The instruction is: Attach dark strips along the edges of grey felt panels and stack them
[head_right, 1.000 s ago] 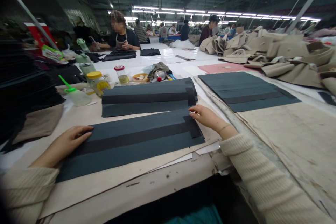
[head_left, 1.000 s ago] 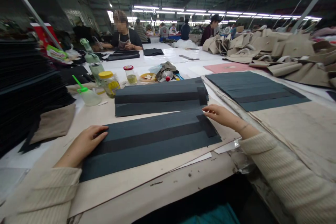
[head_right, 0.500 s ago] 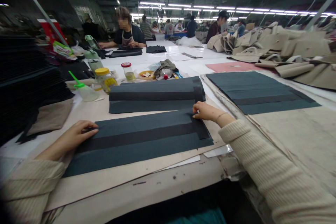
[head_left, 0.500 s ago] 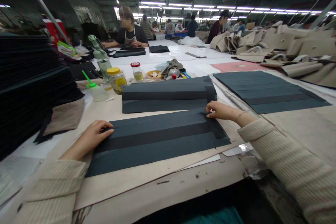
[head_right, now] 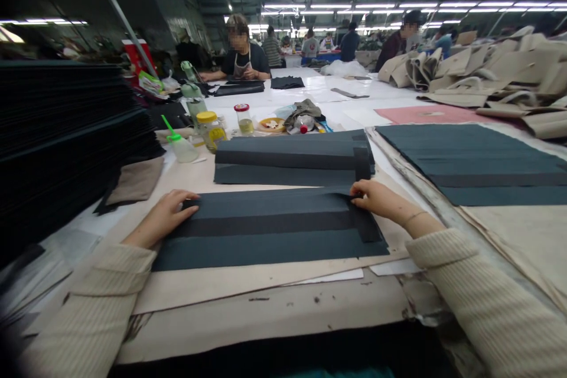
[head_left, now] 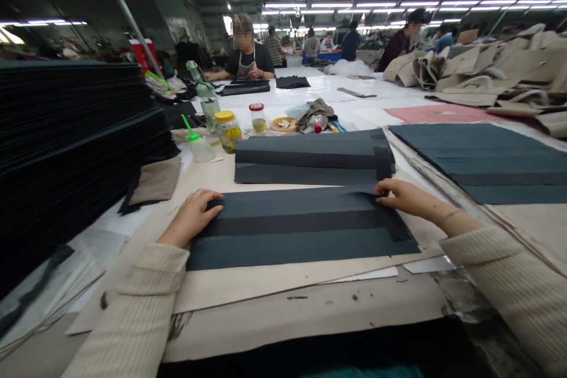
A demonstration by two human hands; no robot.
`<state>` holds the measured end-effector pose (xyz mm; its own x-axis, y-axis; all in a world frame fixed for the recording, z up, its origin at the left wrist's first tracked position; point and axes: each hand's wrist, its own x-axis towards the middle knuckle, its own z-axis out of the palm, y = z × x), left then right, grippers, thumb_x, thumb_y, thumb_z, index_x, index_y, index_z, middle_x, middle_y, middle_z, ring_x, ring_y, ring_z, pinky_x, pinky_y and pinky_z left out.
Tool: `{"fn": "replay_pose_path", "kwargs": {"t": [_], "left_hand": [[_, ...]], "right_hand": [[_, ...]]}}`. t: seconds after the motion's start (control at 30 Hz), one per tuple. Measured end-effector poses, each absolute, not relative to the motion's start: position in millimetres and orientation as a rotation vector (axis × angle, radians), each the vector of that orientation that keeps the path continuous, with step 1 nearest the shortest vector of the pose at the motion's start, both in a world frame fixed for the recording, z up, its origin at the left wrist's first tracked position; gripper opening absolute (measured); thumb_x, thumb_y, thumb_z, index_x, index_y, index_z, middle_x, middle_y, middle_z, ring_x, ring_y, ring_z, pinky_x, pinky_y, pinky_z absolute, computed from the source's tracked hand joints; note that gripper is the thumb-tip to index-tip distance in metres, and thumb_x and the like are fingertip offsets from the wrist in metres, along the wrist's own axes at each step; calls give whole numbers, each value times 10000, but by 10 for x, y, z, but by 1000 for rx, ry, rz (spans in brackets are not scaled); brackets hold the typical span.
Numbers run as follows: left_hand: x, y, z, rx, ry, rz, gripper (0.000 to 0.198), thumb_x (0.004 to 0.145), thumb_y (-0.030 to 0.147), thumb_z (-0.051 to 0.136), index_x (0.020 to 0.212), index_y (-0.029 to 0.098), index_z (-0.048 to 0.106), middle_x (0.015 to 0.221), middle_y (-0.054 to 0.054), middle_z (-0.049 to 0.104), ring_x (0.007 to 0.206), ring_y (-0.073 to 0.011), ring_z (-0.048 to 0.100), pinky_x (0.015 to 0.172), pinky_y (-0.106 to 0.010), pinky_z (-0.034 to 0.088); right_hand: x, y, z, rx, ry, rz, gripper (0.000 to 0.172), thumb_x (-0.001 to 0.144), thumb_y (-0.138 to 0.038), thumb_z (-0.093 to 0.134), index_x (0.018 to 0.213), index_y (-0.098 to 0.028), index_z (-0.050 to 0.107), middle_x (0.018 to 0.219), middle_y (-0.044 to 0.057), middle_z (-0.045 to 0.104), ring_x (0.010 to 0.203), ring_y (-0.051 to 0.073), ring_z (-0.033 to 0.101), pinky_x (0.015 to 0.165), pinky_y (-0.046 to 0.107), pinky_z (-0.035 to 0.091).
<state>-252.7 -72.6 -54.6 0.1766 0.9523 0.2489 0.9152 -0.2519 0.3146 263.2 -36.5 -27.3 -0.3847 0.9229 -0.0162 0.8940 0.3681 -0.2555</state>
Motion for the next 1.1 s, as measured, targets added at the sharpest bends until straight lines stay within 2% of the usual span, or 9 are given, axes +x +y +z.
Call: {"fn": "replay_pose_path", "kwargs": {"t": [0.2,0.33,0.5,0.63,0.8,0.93,1.1], "left_hand": [[-2535,-748,-587,2326,1849,613,329,770,404,467,983,201,615,1024,-69,546,985,-233,488,918,-374,357],[-2480,-780,-554,2367,1840,635,254,770,347,473,918,204,620,1022,-63,550,975,-227,484,904,-367,358],[-2448,-816,-483,2341,1886,623,170,741,331,499,801,199,589,890,-43,590,900,-221,501,843,-354,373],[-2472,-833,-478,2094,1914,708,304,753,412,479,945,202,587,832,-23,582,800,-190,522,737,-299,393],[-2463,-836,-518,1805,1850,860,463,716,450,504,1081,166,534,612,45,452,554,-124,457,528,-233,334],[-2482,-822,-524,1674,1726,893,538,648,434,572,1100,148,515,640,38,494,569,-124,483,521,-227,344],[-2536,-817,-522,1683,1728,851,556,605,418,602,1085,150,520,703,23,530,619,-133,511,574,-238,384]], "right_hand": [[2767,-549,-247,-1464,-2371,302,203,776,-329,472,883,-190,574,904,78,606,849,202,551,754,303,432],[2793,-717,-183,-1408,-2265,305,244,790,-383,461,924,-211,571,962,85,605,897,210,553,721,296,447],[2780,-710,-249,-1528,-2167,366,307,757,-462,476,897,-204,569,881,67,614,787,201,553,631,290,426],[2732,-553,-393,-1667,-2058,443,432,715,-516,479,965,-174,567,740,50,589,670,186,529,602,300,408],[2679,-426,-492,-1807,-2016,478,530,666,-553,468,974,-140,591,600,14,499,543,157,470,510,282,342],[2686,-415,-510,-1857,-1970,499,509,638,-523,493,964,-140,575,574,-6,476,537,152,473,513,276,336],[2735,-392,-561,-1851,-1961,518,482,638,-471,541,998,-150,545,644,8,539,589,162,525,543,275,376]]}}
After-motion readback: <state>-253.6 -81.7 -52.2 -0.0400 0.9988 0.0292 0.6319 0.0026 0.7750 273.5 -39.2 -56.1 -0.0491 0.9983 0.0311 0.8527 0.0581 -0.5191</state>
